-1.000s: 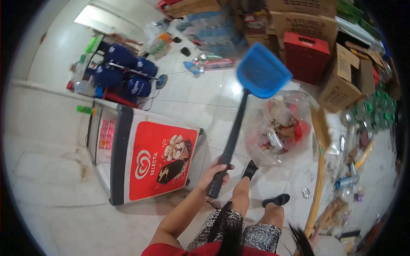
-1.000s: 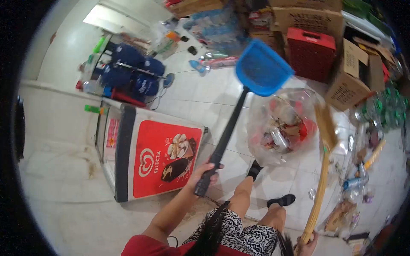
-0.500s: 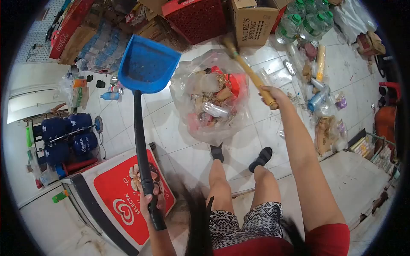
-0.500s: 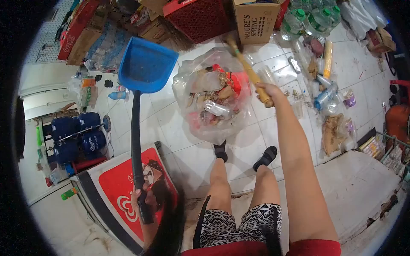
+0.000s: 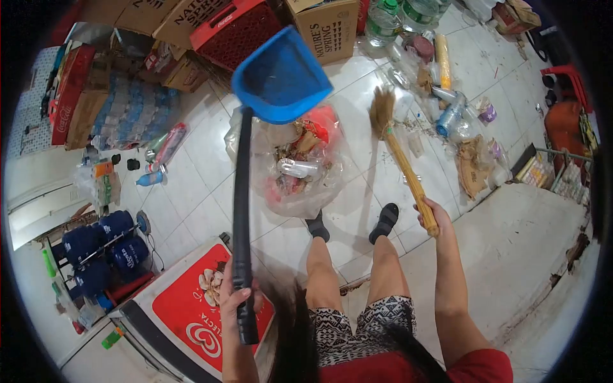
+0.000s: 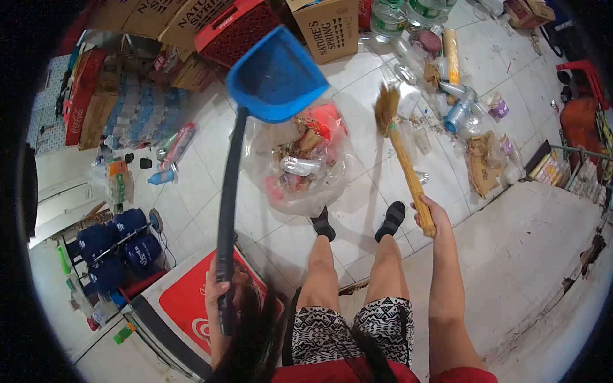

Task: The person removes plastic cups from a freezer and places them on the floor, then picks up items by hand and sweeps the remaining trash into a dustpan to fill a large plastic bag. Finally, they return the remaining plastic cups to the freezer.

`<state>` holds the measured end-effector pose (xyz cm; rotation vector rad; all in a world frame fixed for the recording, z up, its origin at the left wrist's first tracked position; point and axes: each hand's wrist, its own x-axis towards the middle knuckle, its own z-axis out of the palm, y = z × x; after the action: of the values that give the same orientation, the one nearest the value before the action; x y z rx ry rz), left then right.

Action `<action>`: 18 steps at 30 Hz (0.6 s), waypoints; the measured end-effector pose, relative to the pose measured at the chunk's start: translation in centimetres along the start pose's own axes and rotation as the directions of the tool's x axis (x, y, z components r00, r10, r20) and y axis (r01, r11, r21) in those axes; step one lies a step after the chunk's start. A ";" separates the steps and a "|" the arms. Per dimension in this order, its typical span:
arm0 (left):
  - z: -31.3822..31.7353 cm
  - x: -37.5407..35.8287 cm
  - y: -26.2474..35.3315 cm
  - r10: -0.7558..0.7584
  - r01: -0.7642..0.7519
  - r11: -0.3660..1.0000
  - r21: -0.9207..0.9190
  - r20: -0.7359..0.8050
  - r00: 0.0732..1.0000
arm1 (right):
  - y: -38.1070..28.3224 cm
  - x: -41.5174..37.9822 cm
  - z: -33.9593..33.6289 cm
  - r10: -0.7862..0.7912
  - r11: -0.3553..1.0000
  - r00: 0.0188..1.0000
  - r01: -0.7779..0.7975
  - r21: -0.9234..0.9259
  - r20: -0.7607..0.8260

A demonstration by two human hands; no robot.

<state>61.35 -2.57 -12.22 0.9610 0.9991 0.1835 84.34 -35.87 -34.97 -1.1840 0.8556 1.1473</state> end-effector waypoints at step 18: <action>8.7 -0.3 -7.8 -0.438 0.457 0.888 -0.037 0.230 0.869 | -1.7 -10.1 -3.1 -0.654 0.487 0.753 0.489 -0.724 0.069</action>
<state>65.77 -12.58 -16.27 0.6264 0.9761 -0.2610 83.75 -41.05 -25.65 -2.0874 0.0532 0.7642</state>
